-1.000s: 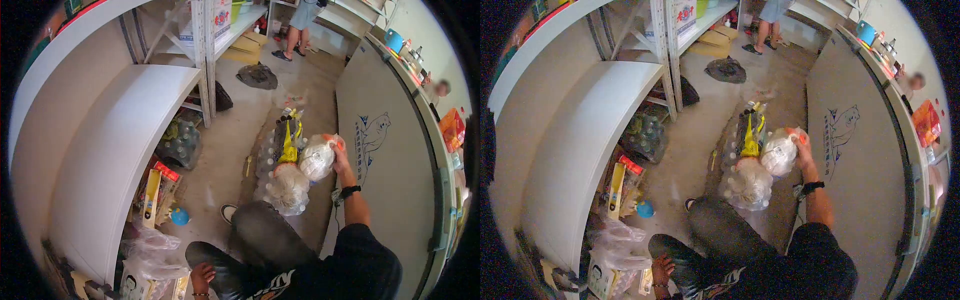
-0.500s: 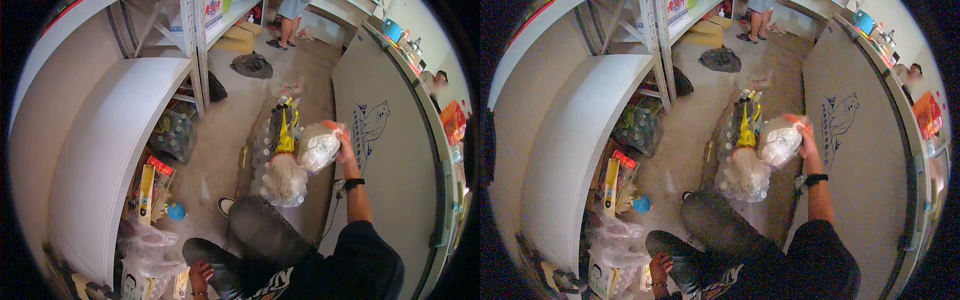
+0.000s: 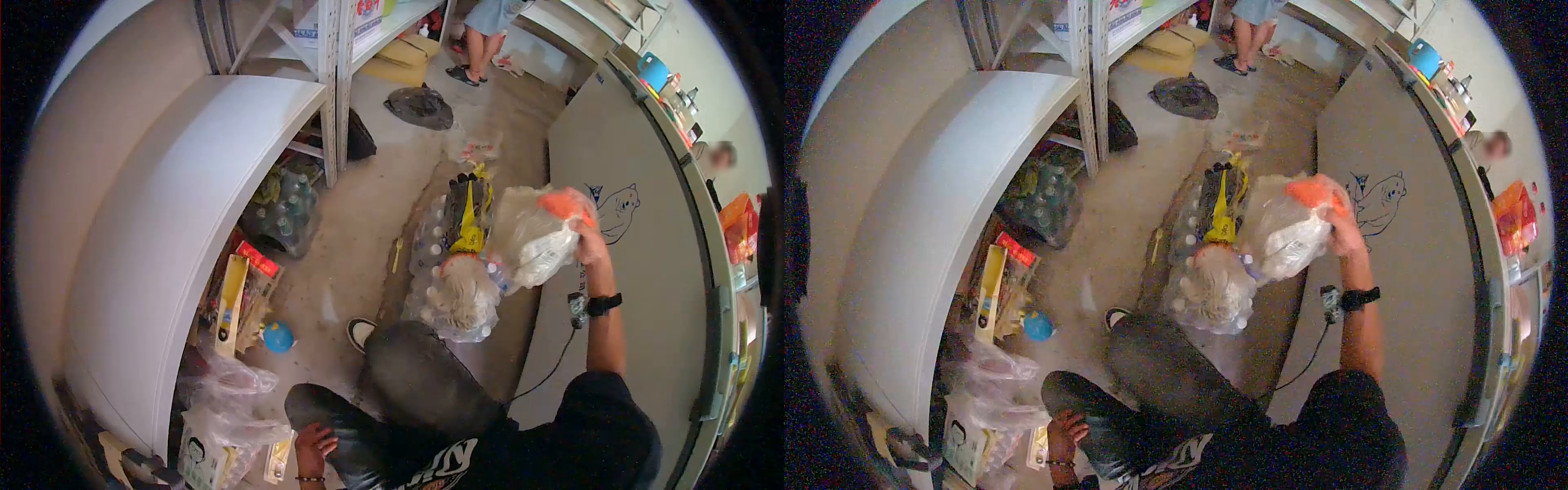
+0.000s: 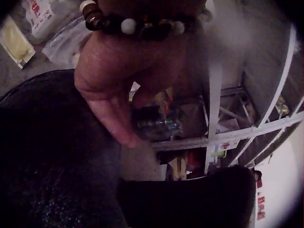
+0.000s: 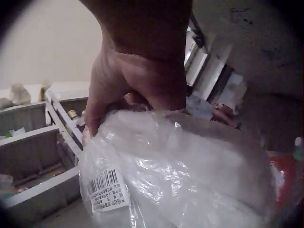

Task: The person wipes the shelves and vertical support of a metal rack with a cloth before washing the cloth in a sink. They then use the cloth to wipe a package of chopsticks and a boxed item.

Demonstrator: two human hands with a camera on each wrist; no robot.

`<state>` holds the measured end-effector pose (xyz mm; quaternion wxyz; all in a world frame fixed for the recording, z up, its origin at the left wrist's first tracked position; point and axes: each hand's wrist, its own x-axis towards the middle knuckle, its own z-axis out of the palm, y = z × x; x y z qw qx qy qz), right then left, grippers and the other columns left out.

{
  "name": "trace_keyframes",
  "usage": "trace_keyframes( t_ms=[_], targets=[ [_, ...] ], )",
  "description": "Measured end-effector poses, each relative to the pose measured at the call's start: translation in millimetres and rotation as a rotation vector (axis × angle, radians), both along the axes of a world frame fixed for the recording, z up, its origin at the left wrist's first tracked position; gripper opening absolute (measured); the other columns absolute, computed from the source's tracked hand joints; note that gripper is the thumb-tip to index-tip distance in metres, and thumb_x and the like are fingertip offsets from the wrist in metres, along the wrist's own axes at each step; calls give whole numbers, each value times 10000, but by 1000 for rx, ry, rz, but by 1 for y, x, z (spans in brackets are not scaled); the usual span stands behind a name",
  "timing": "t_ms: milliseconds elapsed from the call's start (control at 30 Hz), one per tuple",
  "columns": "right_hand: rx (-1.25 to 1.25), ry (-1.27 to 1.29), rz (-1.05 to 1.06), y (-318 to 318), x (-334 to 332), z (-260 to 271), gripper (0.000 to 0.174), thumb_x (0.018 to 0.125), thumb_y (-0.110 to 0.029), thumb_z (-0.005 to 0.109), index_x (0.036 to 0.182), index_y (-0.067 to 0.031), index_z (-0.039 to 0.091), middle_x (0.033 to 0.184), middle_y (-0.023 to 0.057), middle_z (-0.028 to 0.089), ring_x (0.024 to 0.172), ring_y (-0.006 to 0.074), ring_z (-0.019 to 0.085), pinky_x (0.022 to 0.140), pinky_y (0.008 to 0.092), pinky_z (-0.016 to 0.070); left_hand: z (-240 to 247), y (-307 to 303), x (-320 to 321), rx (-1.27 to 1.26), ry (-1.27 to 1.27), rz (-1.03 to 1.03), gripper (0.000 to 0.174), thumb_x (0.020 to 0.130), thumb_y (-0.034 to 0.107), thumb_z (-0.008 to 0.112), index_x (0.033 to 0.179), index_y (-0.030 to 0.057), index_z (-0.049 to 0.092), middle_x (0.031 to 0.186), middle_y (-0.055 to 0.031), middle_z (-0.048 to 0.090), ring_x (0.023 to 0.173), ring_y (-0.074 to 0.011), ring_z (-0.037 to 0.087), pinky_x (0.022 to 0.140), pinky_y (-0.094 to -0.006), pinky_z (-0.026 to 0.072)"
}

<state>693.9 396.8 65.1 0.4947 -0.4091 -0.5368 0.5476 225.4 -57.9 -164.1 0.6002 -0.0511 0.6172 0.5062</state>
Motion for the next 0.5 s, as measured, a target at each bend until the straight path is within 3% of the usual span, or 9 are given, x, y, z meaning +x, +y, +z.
trace_keyframes(
  t_ms=[33, 100, 133, 300, 367, 433, 500],
  targets=[
    [0, -3, 3, -1, 0, 14, 656, 710, -70, 645, 1313, -66, 387, 1260, 92, 479, 1143, 245, 481, 972, 364, 409, 1, 0, 0, 46, -40, 22, 415, 859, 253, 512, 1187, 1, 472, 1002, -180, 610, 748, -260, 654, 650, -350, 558],
    [30, -35, 82, 2, 3, 42, 805, 690, -218, 714, 1370, -51, 316, 1324, 115, 439, 1221, 252, 426, 1017, 385, 367, 10, 4, 1, 26, -24, 11, 415, 862, 245, 508, 1192, -4, 468, 1002, -182, 610, 747, -266, 656, 641, -353, 559],
    [68, -42, 107, 5, -2, 60, 854, 691, -237, 723, 1394, -51, 276, 1326, 118, 437, 1194, 252, 455, 995, 374, 395, 13, 8, 3, 6, -6, -4, 415, 865, 237, 504, 1197, -8, 464, 1002, -185, 611, 746, -272, 658, 632, -355, 560],
    [190, -18, 305, 26, -79, 150, 857, 687, -220, 711, 1390, -16, 266, 1321, 133, 444, 1147, 258, 500, 960, 377, 433, -6, 1, -2, 21, -1, -13, 391, 918, 263, 441, 1221, 17, 435, 1025, -189, 624, 767, -279, 658, 637, -372, 577],
    [256, -12, 383, 55, -110, 165, 858, 686, -216, 704, 1390, -4, 261, 1314, 137, 451, 1132, 261, 513, 951, 380, 443, -9, 0, -3, 7, -3, 20, 386, 917, 249, 443, 1225, 16, 433, 1028, -189, 623, 776, -277, 659, 642, -371, 577],
    [137, 124, 426, 94, -139, 168, 856, 687, -212, 689, 1389, 12, 254, 1304, 142, 462, 1135, 266, 507, 969, 380, 429, -12, -3, -5, 35, 44, -47, 389, 925, 227, 427, 1260, 31, 416, 1039, -196, 617, 793, -292, 660, 665, -392, 575],
    [195, 216, 578, 104, -204, 175, 813, 700, -241, 682, 1373, 0, 296, 1303, 141, 466, 1139, 275, 503, 994, 401, 405, -18, -6, -2, 111, 22, 21, 411, 918, 222, 450, 1284, 43, 396, 1066, -203, 601, 840, -311, 648, 707, -415, 565]
  ],
)
